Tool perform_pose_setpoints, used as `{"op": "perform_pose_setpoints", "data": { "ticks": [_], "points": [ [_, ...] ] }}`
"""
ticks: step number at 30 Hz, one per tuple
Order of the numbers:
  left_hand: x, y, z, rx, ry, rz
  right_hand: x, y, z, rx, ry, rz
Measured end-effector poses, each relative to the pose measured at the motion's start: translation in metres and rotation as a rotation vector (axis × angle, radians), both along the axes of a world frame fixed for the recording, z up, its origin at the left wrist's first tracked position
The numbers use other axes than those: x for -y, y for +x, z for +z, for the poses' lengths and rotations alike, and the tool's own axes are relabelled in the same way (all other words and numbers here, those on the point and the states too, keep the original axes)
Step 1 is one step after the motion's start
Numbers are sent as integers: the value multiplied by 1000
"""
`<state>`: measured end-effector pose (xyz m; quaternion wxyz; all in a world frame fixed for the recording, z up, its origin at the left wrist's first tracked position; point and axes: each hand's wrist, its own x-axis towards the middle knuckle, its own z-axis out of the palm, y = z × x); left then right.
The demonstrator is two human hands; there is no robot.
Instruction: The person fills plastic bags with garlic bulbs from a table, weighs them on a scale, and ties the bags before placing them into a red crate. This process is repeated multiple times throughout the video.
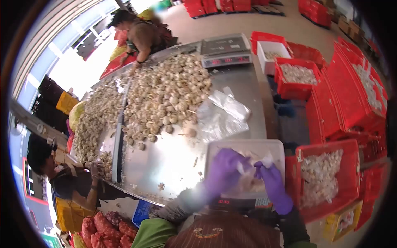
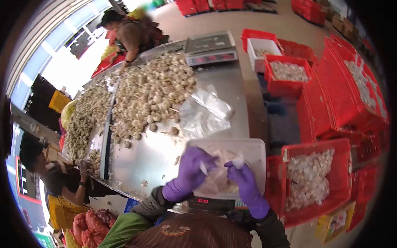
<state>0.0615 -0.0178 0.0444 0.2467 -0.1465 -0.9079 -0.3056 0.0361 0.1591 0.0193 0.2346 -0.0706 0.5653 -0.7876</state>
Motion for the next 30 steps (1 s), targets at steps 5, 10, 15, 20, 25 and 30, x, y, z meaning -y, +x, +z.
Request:
{"op": "perform_pose_setpoints", "data": {
  "ticks": [5,10,15,20,25,30],
  "points": [
    [-21,1,20,258,476,-303,33,-1,-30,-640,261,-13],
    [-4,8,-26,187,313,-278,11,-29,-30,231,-62,258],
    [-15,8,-13,256,537,-154,0,-37,-4,-106,290,604],
    [-7,0,-34,891,1149,-413,20,-31,2,-1173,591,132],
    [-17,-11,-29,1020,1466,-201,19,-28,-17,-1464,719,-9],
    [-22,-12,-34,947,1775,-101,8,-6,-8,-1311,632,5]
  ]
}}
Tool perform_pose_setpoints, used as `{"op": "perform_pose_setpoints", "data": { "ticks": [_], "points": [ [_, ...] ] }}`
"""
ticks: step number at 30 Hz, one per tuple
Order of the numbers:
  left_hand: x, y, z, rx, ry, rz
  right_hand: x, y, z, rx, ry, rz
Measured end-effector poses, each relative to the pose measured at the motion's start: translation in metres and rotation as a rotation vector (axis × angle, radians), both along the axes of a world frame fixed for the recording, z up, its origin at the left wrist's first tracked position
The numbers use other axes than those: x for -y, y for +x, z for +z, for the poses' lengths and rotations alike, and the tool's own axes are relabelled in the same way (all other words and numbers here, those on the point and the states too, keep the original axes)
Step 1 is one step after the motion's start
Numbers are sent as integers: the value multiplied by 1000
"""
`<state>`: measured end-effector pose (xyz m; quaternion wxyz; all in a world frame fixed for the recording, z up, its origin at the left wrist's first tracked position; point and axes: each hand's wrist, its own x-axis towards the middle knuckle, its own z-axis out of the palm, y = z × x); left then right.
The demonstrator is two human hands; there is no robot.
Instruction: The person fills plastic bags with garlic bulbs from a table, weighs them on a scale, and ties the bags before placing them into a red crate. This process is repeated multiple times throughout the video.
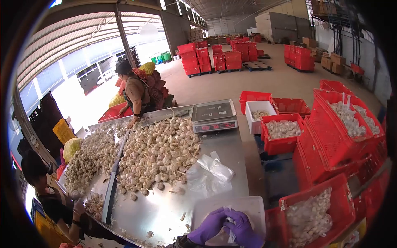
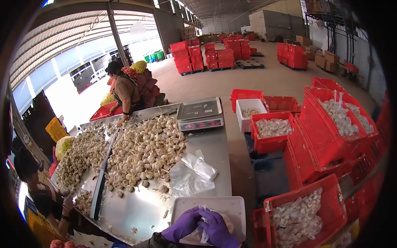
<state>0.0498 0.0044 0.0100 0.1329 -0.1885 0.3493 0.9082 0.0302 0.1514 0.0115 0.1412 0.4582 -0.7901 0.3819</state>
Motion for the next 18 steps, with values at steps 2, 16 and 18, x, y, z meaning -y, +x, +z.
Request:
{"op": "perform_pose_setpoints", "data": {
  "ticks": [2,16,18],
  "points": [
    [6,-7,-4,14,-52,-44,-3,14,-5,442,-131,-20],
    [16,-23,49,-378,-1154,-416,25,17,-49,188,94,-420],
    [-9,1,61,-685,-1040,-363,23,10,-74,-64,282,-357]
  ]
}}
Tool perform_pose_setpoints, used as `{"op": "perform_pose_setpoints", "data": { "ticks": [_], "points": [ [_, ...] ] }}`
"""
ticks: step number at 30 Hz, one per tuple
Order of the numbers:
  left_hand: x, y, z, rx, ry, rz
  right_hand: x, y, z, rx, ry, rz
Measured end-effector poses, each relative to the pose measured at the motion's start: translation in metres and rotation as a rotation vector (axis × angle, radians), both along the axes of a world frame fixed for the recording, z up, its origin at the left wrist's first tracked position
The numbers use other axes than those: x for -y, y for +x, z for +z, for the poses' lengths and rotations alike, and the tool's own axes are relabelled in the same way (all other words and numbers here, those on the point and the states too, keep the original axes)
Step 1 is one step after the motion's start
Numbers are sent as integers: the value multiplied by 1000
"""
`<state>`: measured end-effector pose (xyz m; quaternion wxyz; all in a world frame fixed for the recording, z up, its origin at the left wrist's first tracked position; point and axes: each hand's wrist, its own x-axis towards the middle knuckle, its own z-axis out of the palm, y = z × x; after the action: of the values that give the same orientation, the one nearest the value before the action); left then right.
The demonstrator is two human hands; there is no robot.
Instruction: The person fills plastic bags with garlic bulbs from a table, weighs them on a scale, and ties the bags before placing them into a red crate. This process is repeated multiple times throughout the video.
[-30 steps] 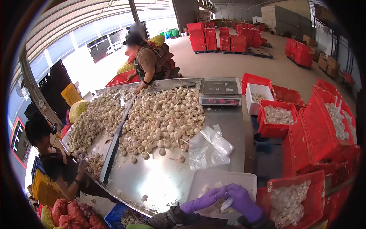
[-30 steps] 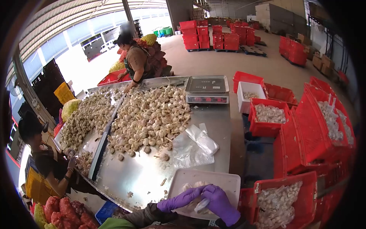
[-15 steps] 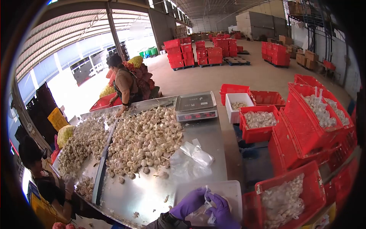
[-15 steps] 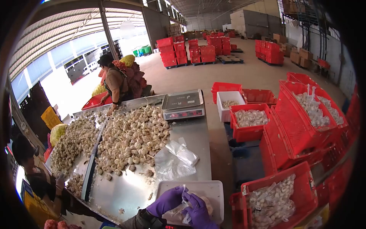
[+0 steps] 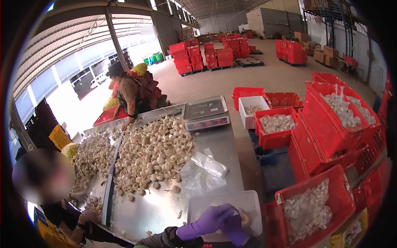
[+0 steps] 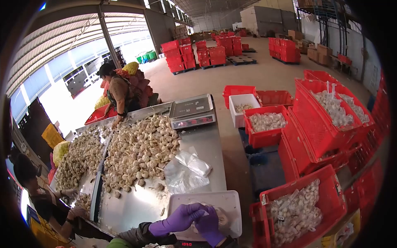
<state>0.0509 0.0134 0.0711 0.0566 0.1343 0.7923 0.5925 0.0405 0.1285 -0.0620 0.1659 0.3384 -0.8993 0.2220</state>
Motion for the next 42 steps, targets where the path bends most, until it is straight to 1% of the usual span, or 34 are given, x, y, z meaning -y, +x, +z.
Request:
{"op": "perform_pose_setpoints", "data": {
  "ticks": [1,2,3,4,6,7,8,10,11,12,14,15,16,17,18,19,20,21,22,24,25,26,27,28,30,32,33,34,36,37,38,39,41,42],
  "points": [
    [3,2,4,-5,3,3,0,-6,-7,216,-106,4],
    [13,4,10,26,55,70,1,-11,12,430,-212,8],
    [24,4,15,56,105,135,-7,-11,34,454,-309,-64],
    [35,2,13,8,198,168,-8,-21,41,448,-310,-64],
    [48,7,9,-233,-13,471,-14,-26,44,961,-860,-23],
    [60,7,-6,-104,42,475,-8,-27,12,1133,-1169,33],
    [64,6,-27,-103,42,472,-11,-27,14,1132,-1171,30],
    [63,11,-79,317,457,314,-23,-23,23,1305,-1211,404],
    [54,10,-86,426,709,221,-26,-22,28,1307,-1205,403],
    [48,25,-87,623,899,372,-28,-23,33,1420,-1396,377],
    [21,19,-44,540,931,541,-28,-20,50,1633,-1812,293],
    [21,20,-49,579,903,524,-33,-17,94,1580,-1836,143],
    [16,20,-61,464,630,547,-36,-17,101,1637,-1742,65],
    [6,22,-71,356,357,512,-46,-7,95,1681,-1679,-41],
    [-8,25,-61,334,425,489,-52,-2,60,1627,-1487,2],
    [-19,28,-52,378,419,450,-67,6,80,1596,-1365,69],
    [-28,29,-47,416,415,412,-71,12,58,1625,-1389,-33],
    [-35,32,-45,427,414,372,-78,21,49,1605,-1478,-31],
    [-42,32,-45,425,422,349,-92,29,51,1582,-1497,-15],
    [-47,36,-50,341,325,335,-128,49,73,1369,-1415,109],
    [-47,30,-53,285,290,199,-136,57,68,1356,-1443,68],
    [-48,28,-47,275,165,217,-139,64,61,1350,-1694,-90],
    [-48,25,-46,264,122,236,-142,70,53,1330,-1938,-249],
    [-48,23,-45,250,78,261,-144,72,38,1329,-1948,-260],
    [-47,21,-43,250,93,274,-152,67,-11,1022,-2426,-108],
    [-40,19,-43,253,35,289,-177,56,-56,777,-2538,-170],
    [-40,18,-44,256,39,290,-202,50,-62,838,-2615,367],
    [-40,17,-46,254,39,287,-229,40,-65,872,-2597,924],
    [-40,17,-50,295,80,273,-260,16,-80,605,-2520,150],
    [-43,17,-51,300,82,274,-261,4,-64,345,-2065,-337],
    [-47,17,-51,302,91,261,-260,-7,-47,107,-1537,-718],
    [-48,17,-51,302,101,249,-272,-19,-62,115,-1533,-716],
    [-44,17,-52,296,81,283,-296,-51,-118,815,-2518,-795],
    [-40,14,-53,287,56,310,-293,-59,-132,823,-2510,-790]
  ]
}}
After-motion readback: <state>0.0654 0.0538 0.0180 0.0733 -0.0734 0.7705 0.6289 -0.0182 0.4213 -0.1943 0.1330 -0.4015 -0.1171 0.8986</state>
